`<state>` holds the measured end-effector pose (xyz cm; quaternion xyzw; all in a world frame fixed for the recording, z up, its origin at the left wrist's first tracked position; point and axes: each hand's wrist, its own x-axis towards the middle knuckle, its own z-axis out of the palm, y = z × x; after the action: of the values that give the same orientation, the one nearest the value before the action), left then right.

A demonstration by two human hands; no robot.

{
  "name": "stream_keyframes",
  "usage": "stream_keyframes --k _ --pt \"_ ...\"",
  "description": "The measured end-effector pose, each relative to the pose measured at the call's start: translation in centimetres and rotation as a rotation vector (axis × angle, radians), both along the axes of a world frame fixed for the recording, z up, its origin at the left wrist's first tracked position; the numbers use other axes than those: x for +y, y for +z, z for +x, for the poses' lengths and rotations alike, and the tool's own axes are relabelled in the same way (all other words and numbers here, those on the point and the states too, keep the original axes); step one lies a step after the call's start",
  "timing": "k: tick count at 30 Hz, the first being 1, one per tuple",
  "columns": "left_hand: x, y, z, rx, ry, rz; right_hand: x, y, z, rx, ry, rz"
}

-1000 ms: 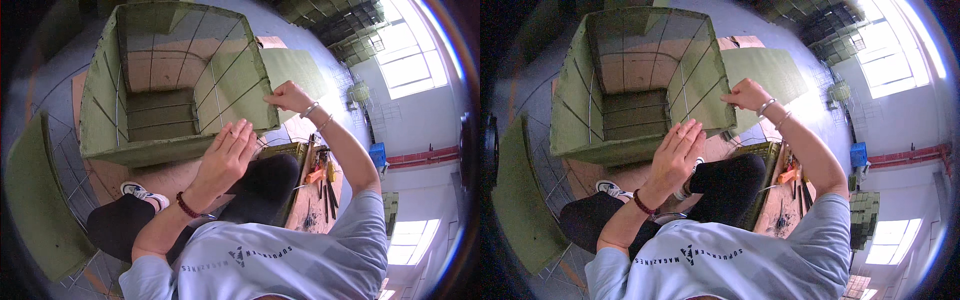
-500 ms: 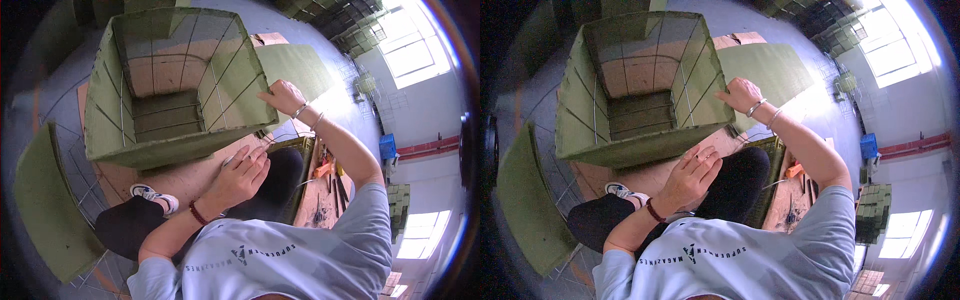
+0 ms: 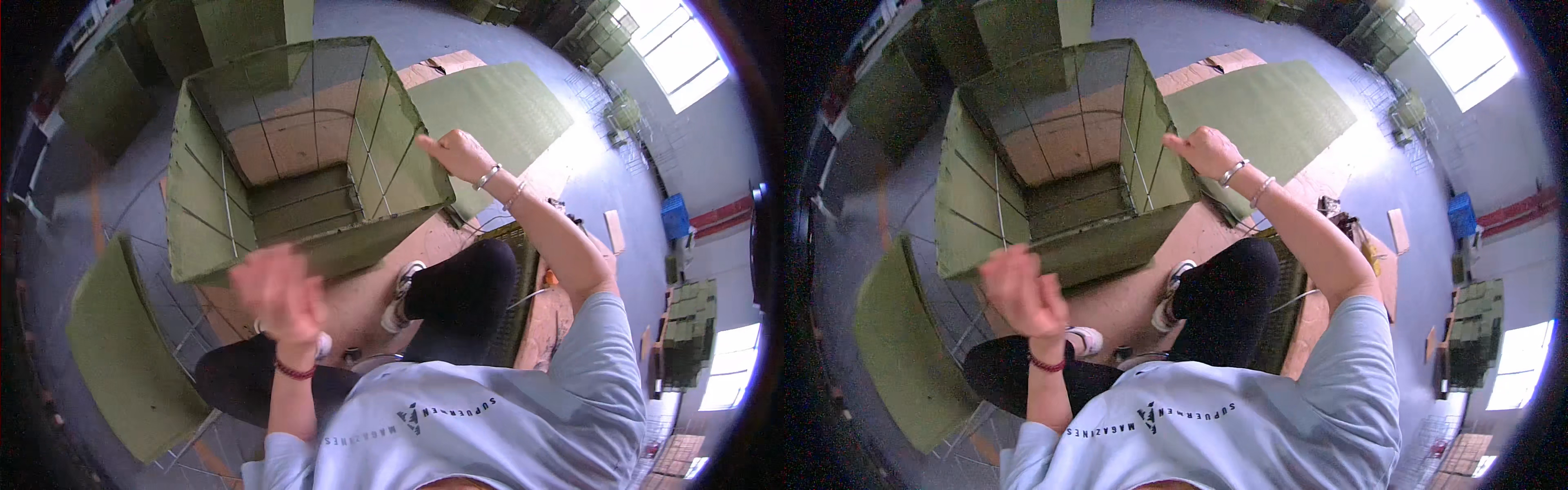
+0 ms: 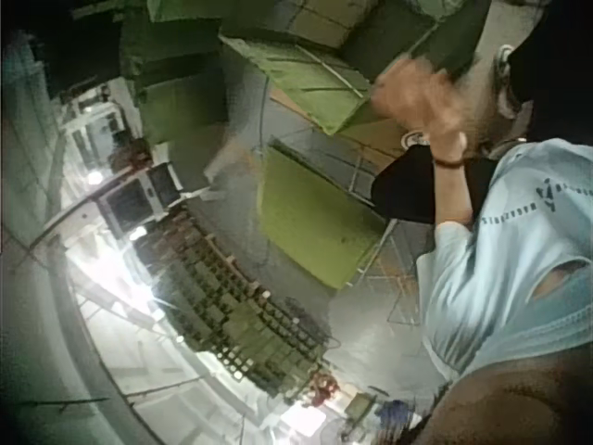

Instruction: Assembling a green mesh fabric container onto a wire frame using hands and a hot glue gun.

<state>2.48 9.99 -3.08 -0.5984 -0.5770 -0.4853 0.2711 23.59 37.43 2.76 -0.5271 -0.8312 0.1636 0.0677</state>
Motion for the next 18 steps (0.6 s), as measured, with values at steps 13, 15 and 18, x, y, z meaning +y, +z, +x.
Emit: stream_keyframes --k 13,15,18 --pt "-1.0 -2.2 -9.1 -1.429 -0.109 0.274 -6.7 -3.9 1.5 0.548 0.442 0.103" --pt "-0.1 -2.6 -12.3 -1.406 -0.129 0.241 -7.6 -4.1 0.5 0.523 0.418 0.153" --pt "0.1 -3.0 -19.6 -1.374 -0.164 0.168 -9.7 -3.7 -3.1 0.423 0.427 0.334"
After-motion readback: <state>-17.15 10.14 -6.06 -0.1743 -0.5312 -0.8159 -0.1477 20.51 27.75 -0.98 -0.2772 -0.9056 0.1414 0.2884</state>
